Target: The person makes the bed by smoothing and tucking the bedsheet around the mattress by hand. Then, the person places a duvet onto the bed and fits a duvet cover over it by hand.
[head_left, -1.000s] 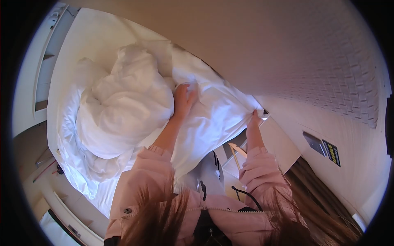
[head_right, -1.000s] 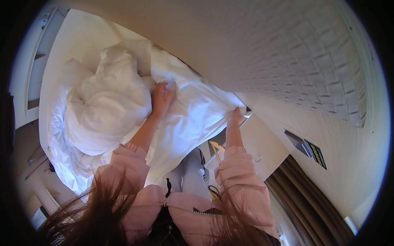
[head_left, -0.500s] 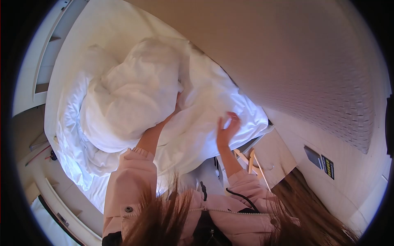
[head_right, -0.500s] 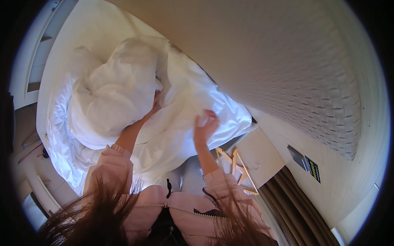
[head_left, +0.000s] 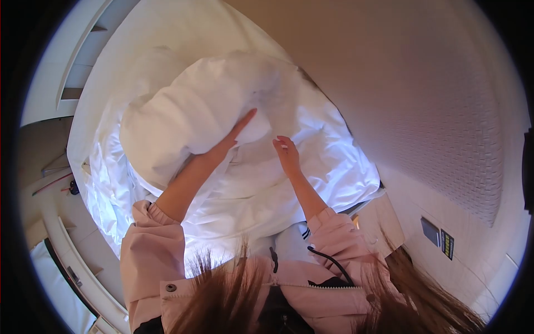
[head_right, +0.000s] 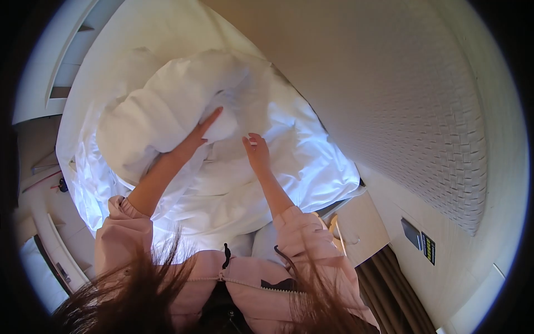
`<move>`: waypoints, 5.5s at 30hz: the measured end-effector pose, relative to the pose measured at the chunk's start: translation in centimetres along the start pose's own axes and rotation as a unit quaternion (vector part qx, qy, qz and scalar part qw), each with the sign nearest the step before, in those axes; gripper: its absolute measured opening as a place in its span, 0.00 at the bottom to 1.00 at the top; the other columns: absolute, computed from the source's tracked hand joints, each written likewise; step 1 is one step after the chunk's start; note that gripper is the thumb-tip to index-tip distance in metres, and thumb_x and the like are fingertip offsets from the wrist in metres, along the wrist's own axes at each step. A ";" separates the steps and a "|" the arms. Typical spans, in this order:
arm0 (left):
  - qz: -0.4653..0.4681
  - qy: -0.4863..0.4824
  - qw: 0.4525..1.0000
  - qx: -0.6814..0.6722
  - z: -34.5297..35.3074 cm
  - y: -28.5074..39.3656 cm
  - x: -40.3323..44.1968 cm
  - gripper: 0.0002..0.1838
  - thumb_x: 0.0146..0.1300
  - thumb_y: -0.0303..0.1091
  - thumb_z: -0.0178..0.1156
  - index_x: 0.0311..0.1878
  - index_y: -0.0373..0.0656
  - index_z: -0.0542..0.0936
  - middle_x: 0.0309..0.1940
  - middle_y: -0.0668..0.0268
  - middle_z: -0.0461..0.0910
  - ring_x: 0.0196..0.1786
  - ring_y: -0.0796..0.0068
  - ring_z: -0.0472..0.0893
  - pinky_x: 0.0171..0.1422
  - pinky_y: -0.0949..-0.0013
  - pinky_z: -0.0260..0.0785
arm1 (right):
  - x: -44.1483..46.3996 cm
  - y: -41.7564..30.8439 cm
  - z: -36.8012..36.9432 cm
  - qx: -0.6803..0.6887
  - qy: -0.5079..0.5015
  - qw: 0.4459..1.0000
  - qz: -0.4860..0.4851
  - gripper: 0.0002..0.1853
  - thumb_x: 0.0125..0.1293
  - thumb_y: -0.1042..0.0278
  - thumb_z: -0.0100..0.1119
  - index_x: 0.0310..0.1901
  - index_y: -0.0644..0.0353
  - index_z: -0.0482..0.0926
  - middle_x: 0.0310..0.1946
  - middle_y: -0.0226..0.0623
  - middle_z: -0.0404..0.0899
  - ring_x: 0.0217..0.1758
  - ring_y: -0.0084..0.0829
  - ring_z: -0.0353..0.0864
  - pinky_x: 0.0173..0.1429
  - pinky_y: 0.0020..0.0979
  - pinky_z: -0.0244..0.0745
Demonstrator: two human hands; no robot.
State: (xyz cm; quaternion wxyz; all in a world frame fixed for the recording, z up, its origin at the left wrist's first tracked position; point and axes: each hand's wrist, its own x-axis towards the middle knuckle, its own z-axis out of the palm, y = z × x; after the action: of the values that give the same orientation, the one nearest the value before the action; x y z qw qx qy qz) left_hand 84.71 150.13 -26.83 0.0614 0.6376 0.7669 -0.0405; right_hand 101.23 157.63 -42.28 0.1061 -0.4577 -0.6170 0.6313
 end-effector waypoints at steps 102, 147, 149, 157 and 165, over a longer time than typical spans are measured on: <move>-0.402 0.336 0.739 -0.424 14.4 -6.2 4.9 0.23 0.49 0.24 0.52 0.51 0.37 0.63 0.49 0.54 0.64 0.44 0.62 0.68 0.50 0.65 0.58 | 29.1 -7.8 6.6 -0.566 -0.064 0.806 -0.159 0.36 0.58 0.50 0.43 0.62 0.55 0.41 0.64 0.40 0.26 0.58 0.37 0.59 0.58 0.30 0.57; -0.470 0.234 0.832 -0.180 18.0 6.7 -33.1 0.21 0.51 0.28 0.53 0.50 0.44 0.66 0.54 0.58 0.60 0.57 0.58 0.60 0.59 0.60 0.51 | -15.8 6.3 11.2 -0.490 -0.093 0.820 -0.282 0.24 0.55 0.62 0.46 0.55 0.56 0.60 0.60 0.40 0.50 0.63 0.37 0.48 0.60 0.50 0.44; -0.660 0.284 0.677 -0.161 22.2 8.2 -36.1 0.31 0.48 0.33 0.58 0.56 0.43 0.58 0.54 0.55 0.58 0.57 0.57 0.59 0.60 0.59 0.46 | -17.9 7.6 11.4 -0.501 -0.110 0.816 -0.268 0.24 0.55 0.62 0.46 0.55 0.56 0.60 0.60 0.40 0.50 0.63 0.37 0.49 0.61 0.50 0.44; -0.680 0.368 0.096 -0.627 26.4 7.8 -37.9 0.39 0.45 0.41 0.62 0.58 0.42 0.52 0.50 0.56 0.62 0.50 0.64 0.65 0.49 0.62 0.61 | -24.5 10.2 11.5 -0.544 -0.133 0.771 -0.302 0.24 0.54 0.63 0.47 0.54 0.55 0.61 0.58 0.39 0.55 0.60 0.35 0.54 0.61 0.50 0.44; -0.467 0.396 -0.072 -0.788 26.4 7.6 -38.1 0.33 0.51 0.58 0.49 0.56 0.48 0.60 0.53 0.66 0.64 0.55 0.66 0.62 0.57 0.61 0.53 | -29.7 8.7 12.5 -0.412 -0.137 0.800 -0.414 0.22 0.49 0.72 0.50 0.50 0.57 0.65 0.51 0.38 0.63 0.54 0.36 0.61 0.57 0.47 0.51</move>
State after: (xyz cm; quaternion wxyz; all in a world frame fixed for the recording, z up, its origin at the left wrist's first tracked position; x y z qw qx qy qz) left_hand 100.10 110.72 -47.26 -0.1754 0.4362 -0.2989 -0.8304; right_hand 112.77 126.47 -38.87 0.0737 -0.0679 -0.9578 0.2693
